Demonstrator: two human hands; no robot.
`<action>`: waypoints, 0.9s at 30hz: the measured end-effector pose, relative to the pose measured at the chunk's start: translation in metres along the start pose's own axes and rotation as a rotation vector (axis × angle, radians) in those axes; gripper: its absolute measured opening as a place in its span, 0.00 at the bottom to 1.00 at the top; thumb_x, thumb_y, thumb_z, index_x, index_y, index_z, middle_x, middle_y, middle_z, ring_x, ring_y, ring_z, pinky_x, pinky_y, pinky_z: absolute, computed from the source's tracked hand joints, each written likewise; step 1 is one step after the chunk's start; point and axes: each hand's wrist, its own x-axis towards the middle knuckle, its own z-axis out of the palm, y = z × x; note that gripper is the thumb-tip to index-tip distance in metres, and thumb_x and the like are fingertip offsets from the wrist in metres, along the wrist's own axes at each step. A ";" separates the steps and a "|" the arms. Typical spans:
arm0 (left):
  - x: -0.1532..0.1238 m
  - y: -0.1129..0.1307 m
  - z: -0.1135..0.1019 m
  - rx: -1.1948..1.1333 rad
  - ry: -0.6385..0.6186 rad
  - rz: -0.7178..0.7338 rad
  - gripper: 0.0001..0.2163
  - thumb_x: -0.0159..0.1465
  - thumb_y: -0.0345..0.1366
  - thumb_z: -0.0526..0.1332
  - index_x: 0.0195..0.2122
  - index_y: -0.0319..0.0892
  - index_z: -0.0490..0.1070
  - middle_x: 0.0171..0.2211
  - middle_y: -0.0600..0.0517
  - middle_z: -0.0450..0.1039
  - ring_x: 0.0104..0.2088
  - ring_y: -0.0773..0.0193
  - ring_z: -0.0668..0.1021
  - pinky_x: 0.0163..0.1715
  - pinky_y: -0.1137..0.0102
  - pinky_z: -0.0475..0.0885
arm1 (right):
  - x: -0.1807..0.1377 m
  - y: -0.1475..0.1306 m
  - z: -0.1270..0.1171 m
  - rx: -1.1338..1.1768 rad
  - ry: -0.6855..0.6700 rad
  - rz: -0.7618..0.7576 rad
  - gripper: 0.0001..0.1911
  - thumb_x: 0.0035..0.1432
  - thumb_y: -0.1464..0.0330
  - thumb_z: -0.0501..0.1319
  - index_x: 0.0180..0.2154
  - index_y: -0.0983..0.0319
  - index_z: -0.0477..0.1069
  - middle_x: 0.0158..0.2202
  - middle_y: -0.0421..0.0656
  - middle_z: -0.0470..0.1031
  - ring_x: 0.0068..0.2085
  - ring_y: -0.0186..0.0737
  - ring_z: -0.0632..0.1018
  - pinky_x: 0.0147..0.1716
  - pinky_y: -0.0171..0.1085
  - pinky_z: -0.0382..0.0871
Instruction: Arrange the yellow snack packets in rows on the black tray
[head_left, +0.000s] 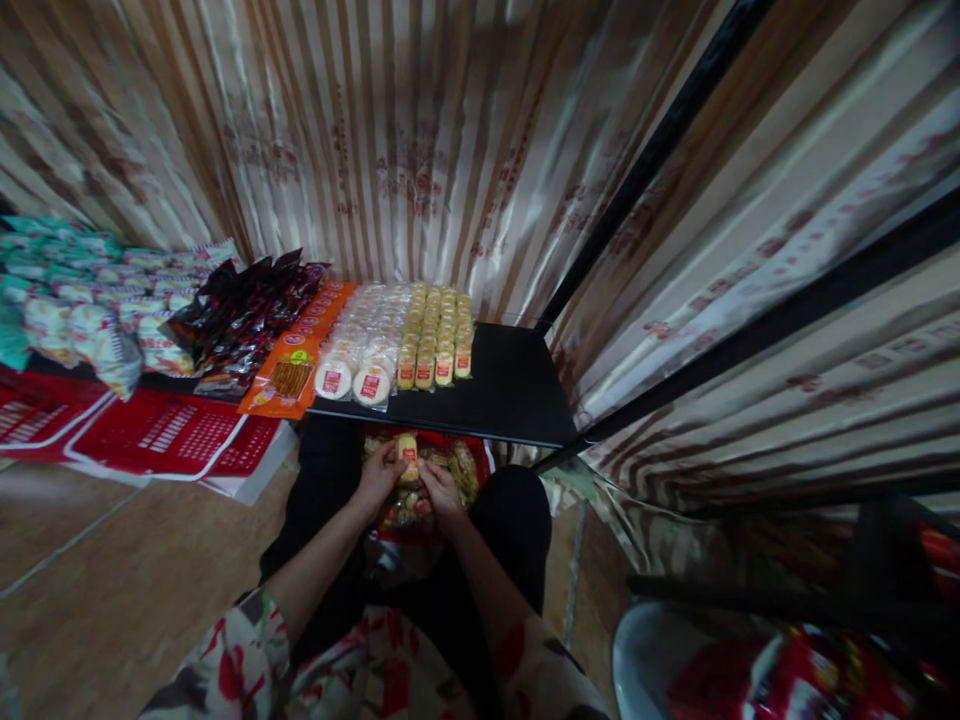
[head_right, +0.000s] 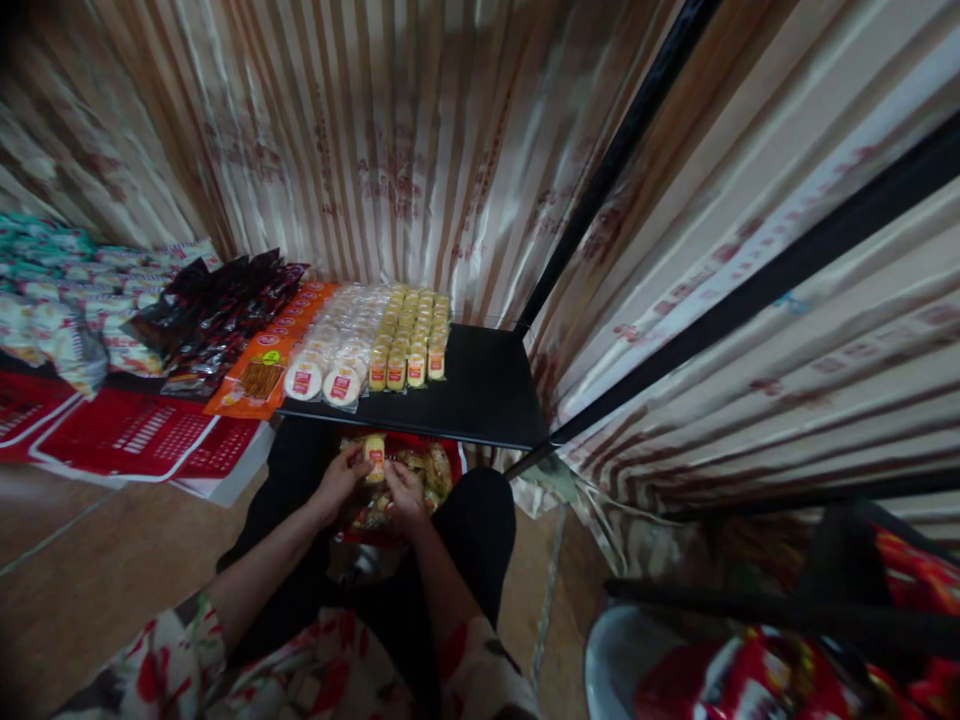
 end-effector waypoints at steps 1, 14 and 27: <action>0.001 0.001 0.001 0.037 0.019 0.008 0.18 0.57 0.29 0.59 0.49 0.39 0.65 0.39 0.49 0.75 0.36 0.66 0.78 0.36 0.73 0.72 | -0.001 -0.002 -0.001 0.030 0.000 -0.009 0.27 0.41 0.47 0.62 0.36 0.61 0.72 0.23 0.38 0.71 0.21 0.30 0.70 0.18 0.30 0.61; -0.011 0.016 -0.012 -0.062 -0.053 -0.017 0.20 0.54 0.31 0.60 0.49 0.41 0.62 0.34 0.52 0.73 0.29 0.70 0.76 0.28 0.76 0.70 | -0.006 -0.016 -0.008 0.067 0.009 -0.074 0.25 0.40 0.54 0.66 0.40 0.60 0.68 0.33 0.41 0.74 0.30 0.35 0.75 0.27 0.33 0.68; -0.016 0.021 0.022 -0.299 -0.024 -0.115 0.15 0.53 0.32 0.66 0.37 0.41 0.60 0.28 0.55 0.72 0.28 0.70 0.77 0.29 0.76 0.71 | -0.021 -0.056 -0.015 0.152 0.185 -0.149 0.25 0.40 0.56 0.67 0.40 0.60 0.69 0.35 0.43 0.75 0.33 0.37 0.76 0.31 0.33 0.69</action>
